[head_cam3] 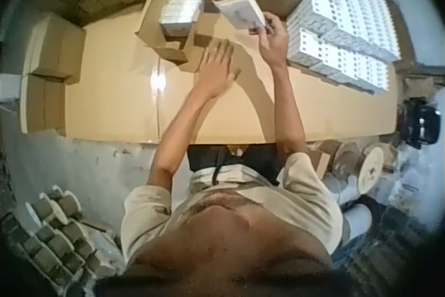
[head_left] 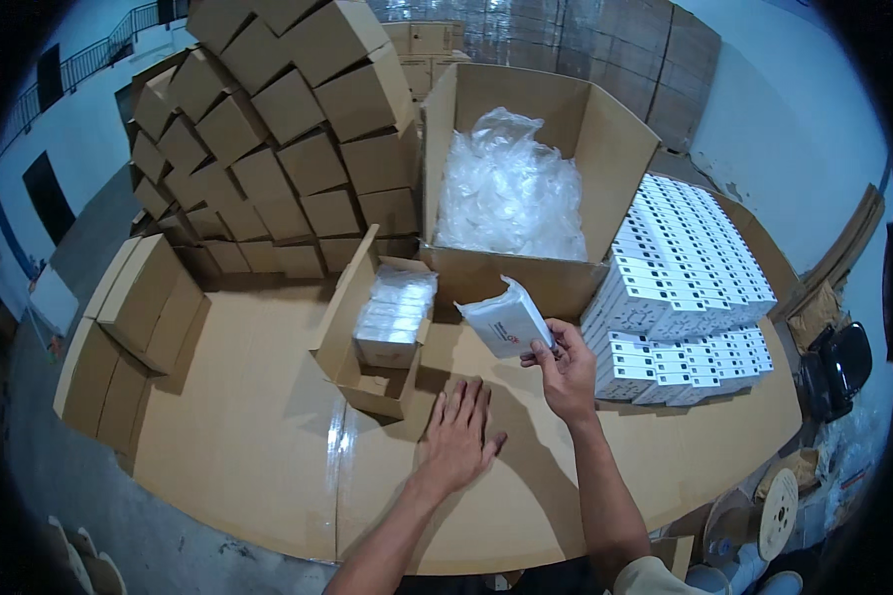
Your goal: Packing small white product boxes into plastic bags and then into cardboard shipping boxes at a warehouse workstation.
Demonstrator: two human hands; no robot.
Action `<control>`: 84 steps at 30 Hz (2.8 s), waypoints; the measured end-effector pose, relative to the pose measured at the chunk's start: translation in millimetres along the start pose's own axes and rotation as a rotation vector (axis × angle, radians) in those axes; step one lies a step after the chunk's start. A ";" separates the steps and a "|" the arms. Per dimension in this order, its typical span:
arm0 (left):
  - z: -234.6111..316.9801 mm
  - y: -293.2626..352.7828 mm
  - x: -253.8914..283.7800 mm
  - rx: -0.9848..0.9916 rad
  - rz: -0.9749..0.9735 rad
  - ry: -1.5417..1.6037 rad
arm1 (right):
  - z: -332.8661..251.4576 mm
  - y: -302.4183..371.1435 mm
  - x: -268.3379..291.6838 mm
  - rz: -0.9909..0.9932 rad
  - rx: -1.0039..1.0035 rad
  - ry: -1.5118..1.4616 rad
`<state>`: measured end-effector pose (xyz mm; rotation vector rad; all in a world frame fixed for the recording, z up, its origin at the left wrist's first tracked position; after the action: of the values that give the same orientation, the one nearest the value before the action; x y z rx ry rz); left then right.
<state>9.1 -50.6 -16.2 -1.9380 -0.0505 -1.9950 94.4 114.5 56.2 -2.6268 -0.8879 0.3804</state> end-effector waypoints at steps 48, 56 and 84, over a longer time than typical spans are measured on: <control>-1.6 65.0 35.3 0.047 -0.040 0.144 | 10.3 -15.6 -169.1 -0.542 0.220 0.817; 0.8 63.7 40.0 0.057 -0.036 0.166 | 11.1 -18.6 -169.2 -0.599 0.168 0.744; -9.9 -76.1 12.8 -0.008 0.031 0.165 | -113.1 7.8 193.6 0.203 0.363 0.911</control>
<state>-21.5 15.0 12.3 -1.7612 0.0292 -2.1299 287.5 203.3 128.1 -2.1676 -0.2153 -0.5367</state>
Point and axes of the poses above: each hand's wrist, its own y-axis away from the middle knuckle, its own x-axis out of the back of the hand, z = x × y, the point moved 3 cm from there along -y, towards the middle knuckle, and after that the axes turned 14 degrees about -y, right-handed, at the moved point
